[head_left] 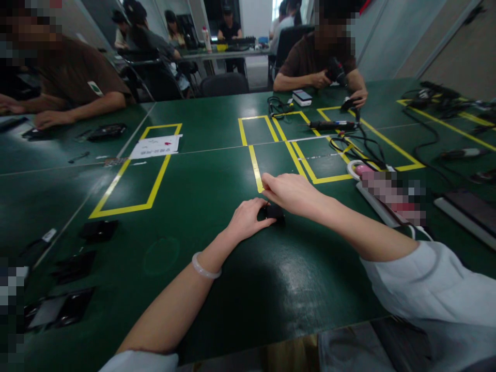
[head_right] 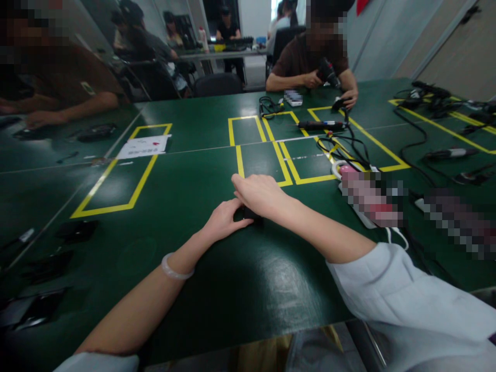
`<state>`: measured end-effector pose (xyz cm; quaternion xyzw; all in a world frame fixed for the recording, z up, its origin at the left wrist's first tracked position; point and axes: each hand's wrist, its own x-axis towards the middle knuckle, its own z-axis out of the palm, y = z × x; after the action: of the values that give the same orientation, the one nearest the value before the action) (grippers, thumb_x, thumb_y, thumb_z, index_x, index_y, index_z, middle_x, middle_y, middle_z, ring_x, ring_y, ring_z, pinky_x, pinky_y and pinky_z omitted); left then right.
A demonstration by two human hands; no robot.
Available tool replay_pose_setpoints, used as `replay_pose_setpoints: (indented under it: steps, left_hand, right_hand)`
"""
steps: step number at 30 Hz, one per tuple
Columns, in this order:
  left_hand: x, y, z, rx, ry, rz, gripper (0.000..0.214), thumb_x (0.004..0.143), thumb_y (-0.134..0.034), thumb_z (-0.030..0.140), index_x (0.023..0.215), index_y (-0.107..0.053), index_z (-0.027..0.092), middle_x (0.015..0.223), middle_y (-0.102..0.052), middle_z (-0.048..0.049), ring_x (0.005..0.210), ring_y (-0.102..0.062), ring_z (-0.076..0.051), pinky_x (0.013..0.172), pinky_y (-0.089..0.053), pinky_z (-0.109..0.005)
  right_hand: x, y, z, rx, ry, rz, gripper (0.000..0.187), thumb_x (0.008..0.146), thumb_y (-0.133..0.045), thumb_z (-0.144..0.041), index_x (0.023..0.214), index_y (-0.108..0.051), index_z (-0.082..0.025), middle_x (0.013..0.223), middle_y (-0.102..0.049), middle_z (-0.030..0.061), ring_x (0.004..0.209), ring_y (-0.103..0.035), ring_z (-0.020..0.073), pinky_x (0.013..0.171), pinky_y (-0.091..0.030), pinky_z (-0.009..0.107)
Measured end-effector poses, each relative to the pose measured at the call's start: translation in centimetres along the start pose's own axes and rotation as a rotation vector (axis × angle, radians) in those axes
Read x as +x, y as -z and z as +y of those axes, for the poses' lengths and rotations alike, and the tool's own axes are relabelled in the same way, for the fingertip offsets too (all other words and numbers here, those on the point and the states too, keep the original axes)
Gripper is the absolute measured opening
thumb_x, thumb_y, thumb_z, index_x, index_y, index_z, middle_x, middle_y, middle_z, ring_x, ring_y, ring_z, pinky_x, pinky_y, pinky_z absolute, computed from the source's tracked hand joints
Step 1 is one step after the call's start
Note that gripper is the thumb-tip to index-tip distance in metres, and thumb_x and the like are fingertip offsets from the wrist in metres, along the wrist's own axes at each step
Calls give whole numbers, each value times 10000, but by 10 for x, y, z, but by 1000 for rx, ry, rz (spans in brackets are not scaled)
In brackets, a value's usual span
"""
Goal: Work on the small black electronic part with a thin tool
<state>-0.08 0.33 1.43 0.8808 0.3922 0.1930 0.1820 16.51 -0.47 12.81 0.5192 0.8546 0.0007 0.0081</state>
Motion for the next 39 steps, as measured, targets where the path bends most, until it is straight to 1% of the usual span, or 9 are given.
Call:
replay_pose_setpoints:
  steps: [5, 11, 18, 22, 25, 30, 33, 35, 39]
  left_hand:
    - [0, 0, 0, 8, 0, 0, 423, 833, -637, 479, 1131, -577, 185, 1084, -662, -80, 989, -633, -273, 865, -484, -398]
    - [0, -1, 0, 0, 5, 6, 398, 832, -641, 470, 1105, -581, 187, 1074, -665, -75, 976, -637, -269, 861, -484, -398]
    - [0, 0, 1, 5, -6, 3, 420, 839, -631, 478, 1128, -573, 179, 1079, -666, -81, 978, -636, -272, 855, -485, -398]
    - [0, -1, 2, 10, 3, 6, 429, 834, -641, 468, 1138, -568, 174, 1086, -664, -86, 978, -636, -276, 853, -486, -401]
    - [0, 0, 3, 2, 4, 1, 398, 835, -637, 469, 1097, -578, 175, 1082, -665, -83, 982, -635, -275, 850, -487, -399]
    - [0, 0, 2, -6, -1, 9, 423, 829, -644, 472, 1128, -566, 183, 1088, -664, -82, 993, -639, -275, 861, -491, -400]
    - [1, -1, 2, -4, -5, 8, 424, 829, -644, 469, 1129, -564, 181, 1100, -663, -85, 1014, -636, -279, 877, -491, -404]
    - [1, -2, 3, -5, 3, 8, 424, 828, -643, 471, 1124, -563, 179, 1103, -665, -86, 1015, -636, -281, 876, -494, -406]
    - [2, -2, 5, -6, 8, 10, 442, 826, -643, 474, 1139, -559, 173, 1128, -663, -97, 1027, -633, -291, 875, -496, -416]
  right_hand:
    - [-1, 2, 2, 77, 38, 8, 185, 936, -395, -285, 1060, -489, -186, 899, -694, 73, 775, -642, 211, 540, -253, 276]
    - [-2, 1, 2, 13, 9, 23, 240, 958, -361, -360, 1040, -501, -183, 859, -695, 85, 738, -641, 220, 532, -235, 287]
    - [-2, 3, 1, 78, 45, 17, 186, 919, -409, -256, 1075, -481, -185, 898, -695, 62, 764, -639, 202, 536, -255, 277]
    - [0, -1, 1, -23, 17, 59, 245, 941, -399, -355, 1075, -504, -178, 886, -706, 90, 749, -651, 231, 536, -237, 291]
    - [1, -2, 0, -81, 4, 56, 251, 945, -399, -358, 1066, -526, -178, 840, -707, 97, 730, -655, 241, 528, -213, 295]
    - [-2, 8, -3, 59, 33, 24, 145, 910, -448, -249, 1005, -539, -188, 925, -699, 72, 786, -641, 195, 529, -225, 276]
    - [-4, 9, -3, 118, 56, 22, 105, 903, -458, -239, 951, -543, -200, 929, -691, 49, 816, -631, 176, 542, -235, 263]
    - [-4, 7, -3, 110, 47, 35, 123, 919, -446, -271, 959, -539, -202, 921, -689, 47, 792, -630, 174, 539, -230, 264]
    - [-3, -2, -2, 36, 10, 87, 261, 960, -380, -407, 1007, -527, -197, 834, -692, 59, 707, -627, 193, 522, -202, 281]
